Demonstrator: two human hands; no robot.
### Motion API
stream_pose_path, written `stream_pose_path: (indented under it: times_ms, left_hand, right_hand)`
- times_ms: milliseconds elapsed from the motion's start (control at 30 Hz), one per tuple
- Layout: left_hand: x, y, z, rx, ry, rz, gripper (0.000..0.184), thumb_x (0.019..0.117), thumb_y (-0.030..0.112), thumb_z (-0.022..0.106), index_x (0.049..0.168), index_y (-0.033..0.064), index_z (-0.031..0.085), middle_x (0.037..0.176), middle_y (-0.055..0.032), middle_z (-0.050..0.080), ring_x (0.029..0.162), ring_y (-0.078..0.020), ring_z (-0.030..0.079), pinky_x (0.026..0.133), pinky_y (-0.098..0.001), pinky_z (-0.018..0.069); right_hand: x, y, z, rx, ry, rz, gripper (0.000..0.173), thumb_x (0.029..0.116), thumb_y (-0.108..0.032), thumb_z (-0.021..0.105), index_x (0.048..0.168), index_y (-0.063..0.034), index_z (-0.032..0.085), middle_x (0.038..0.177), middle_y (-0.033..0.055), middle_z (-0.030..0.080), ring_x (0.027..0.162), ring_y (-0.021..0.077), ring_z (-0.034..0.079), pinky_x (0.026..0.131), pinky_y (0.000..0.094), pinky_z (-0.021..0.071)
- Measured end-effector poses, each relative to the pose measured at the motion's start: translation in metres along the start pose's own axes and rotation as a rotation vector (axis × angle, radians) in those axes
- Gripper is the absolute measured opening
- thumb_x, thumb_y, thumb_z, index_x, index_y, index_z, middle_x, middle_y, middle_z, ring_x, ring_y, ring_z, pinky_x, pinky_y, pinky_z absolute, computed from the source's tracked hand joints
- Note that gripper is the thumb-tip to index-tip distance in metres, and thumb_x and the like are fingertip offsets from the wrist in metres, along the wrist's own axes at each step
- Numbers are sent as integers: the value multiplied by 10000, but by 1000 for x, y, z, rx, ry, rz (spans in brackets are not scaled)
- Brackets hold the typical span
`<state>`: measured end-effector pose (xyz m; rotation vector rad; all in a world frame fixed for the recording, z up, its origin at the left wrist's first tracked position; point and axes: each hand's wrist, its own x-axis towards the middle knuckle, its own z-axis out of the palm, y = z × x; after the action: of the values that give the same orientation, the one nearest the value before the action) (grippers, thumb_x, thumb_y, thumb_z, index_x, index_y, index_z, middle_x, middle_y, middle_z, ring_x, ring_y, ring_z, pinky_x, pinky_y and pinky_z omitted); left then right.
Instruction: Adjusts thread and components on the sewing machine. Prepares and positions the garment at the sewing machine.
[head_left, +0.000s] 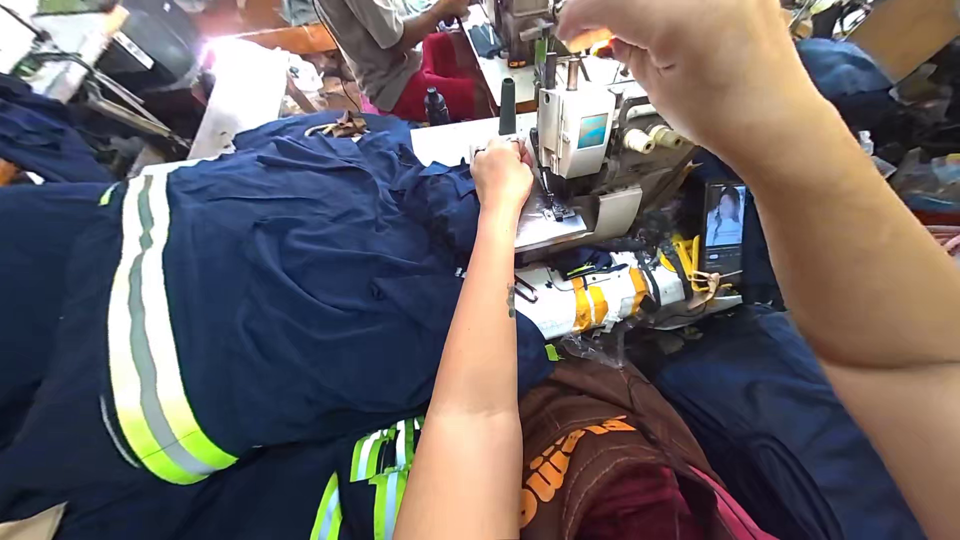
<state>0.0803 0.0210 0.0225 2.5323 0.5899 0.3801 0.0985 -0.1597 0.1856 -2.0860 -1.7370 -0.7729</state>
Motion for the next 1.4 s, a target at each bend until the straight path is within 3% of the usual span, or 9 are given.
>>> stream_pose_path:
  times_ms: [233, 467, 533, 800, 900, 967, 1133, 1233, 1400]
  left_hand:
    - [2, 0, 3, 73, -28, 16, 220, 909, 105, 615, 1074, 110, 760, 1279, -185, 629, 1228, -373, 582, 1044, -576, 439]
    - [-6, 4, -5, 9, -11, -17, 206, 942, 186, 621, 1076, 104, 753, 1302, -184, 628, 1231, -370, 588, 1054, -575, 430]
    - [-4, 4, -4, 9, -15, -23, 216, 938, 191, 619, 1091, 117, 753, 1320, -170, 622, 1241, -366, 583, 1062, -569, 425]
    - [-2, -3, 4, 12, 49, 60, 167, 928, 175, 611, 978, 138, 765, 1219, -173, 662, 1175, -363, 616, 1007, -583, 442]
    - [-5, -2, 2, 5, 84, 32, 232, 874, 100, 640, 1071, 125, 759, 1331, -190, 609, 1244, -401, 567, 1014, -623, 439]
    - [-14, -1, -4, -66, 206, 10, 311, 858, 34, 640, 1132, 137, 747, 1390, -167, 579, 1318, -400, 503, 1058, -626, 399]
    - [-75, 7, 4, -137, 630, 137, 248, 988, 79, 524, 1167, 108, 693, 1251, -130, 638, 1244, -359, 554, 995, -567, 451]
    - [-95, 19, 20, -173, 651, 142, 171, 957, 184, 639, 1061, 119, 757, 1075, -72, 719, 1113, -280, 636, 945, -522, 464]
    - [-103, 17, 30, -118, 503, 124, 216, 922, 278, 726, 1026, 93, 763, 1024, -104, 715, 1053, -320, 649, 963, -596, 419]
  right_hand:
    - [-24, -11, -4, 49, -57, 17, 291, 1049, -22, 499, 1227, -101, 716, 1215, 103, 725, 1156, 282, 678, 1002, 455, 528]
    - [22, -33, 26, -7, -225, -168, 325, 1002, 85, 455, 1216, -37, 668, 1236, 171, 697, 1107, 382, 677, 906, 531, 535]
    - [41, -33, 36, -4, -252, -170, 307, 997, 85, 463, 1197, -28, 667, 1116, 183, 699, 1037, 377, 683, 844, 527, 534]
    - [70, -41, 52, -2, -443, -229, 305, 1014, 78, 454, 1254, -12, 619, 1186, 207, 666, 1152, 401, 635, 959, 541, 491]
    - [58, -19, 41, 136, -318, -125, 323, 1026, -100, 571, 1346, -120, 613, 1292, 135, 644, 1148, 302, 654, 975, 491, 524]
    - [48, 1, 19, 172, -276, 54, 250, 1041, -152, 565, 1266, -100, 660, 1240, 121, 654, 1085, 251, 663, 960, 458, 535]
    - [33, 70, 16, 158, -304, 429, 237, 1064, -117, 511, 1136, -67, 731, 1033, 109, 724, 941, 232, 690, 911, 476, 538]
    - [42, 90, 45, 277, -442, 509, 166, 1015, -145, 621, 1073, -78, 761, 924, 77, 736, 812, 201, 697, 809, 464, 575]
    - [63, 99, 77, 327, -608, 509, 146, 998, -91, 641, 1071, -30, 752, 895, 103, 702, 737, 174, 628, 755, 415, 539]
